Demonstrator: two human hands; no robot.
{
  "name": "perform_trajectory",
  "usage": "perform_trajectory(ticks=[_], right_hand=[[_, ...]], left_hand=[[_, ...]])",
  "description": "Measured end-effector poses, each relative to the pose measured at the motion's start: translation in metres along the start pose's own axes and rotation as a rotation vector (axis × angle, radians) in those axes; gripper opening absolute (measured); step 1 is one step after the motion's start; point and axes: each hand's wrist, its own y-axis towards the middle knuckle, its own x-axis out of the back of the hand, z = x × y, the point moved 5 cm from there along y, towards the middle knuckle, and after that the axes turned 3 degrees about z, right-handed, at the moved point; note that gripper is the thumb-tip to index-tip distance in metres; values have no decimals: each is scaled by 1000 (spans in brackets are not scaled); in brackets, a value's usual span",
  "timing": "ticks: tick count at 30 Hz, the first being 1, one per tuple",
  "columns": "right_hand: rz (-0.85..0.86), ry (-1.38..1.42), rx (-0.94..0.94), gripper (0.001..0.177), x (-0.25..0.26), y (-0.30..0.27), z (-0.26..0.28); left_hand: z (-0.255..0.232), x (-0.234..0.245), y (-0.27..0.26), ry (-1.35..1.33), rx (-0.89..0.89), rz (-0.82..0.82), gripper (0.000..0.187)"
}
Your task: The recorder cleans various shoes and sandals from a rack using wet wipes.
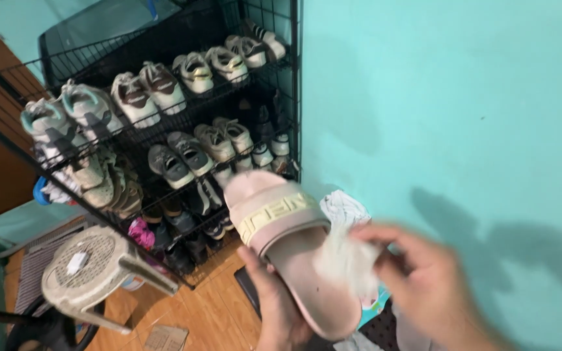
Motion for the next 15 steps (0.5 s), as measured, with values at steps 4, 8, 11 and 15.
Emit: perform_trajectory(ticks=[4,8,11,15], right_hand=[[-158,-213,226,39,6,-17,-5],[199,-595,522,51,-52,-39,-29],[281,-844,596,77,-62,-12,-2],[663,-632,-183,86,-65,51,-20]], left_hand=[[5,1,1,-39,-3,-123,96],[16,16,14,-23,24,-35,88],[25,2,11,27,101,-11,90],[46,-29,-2,24,254,94,91]])
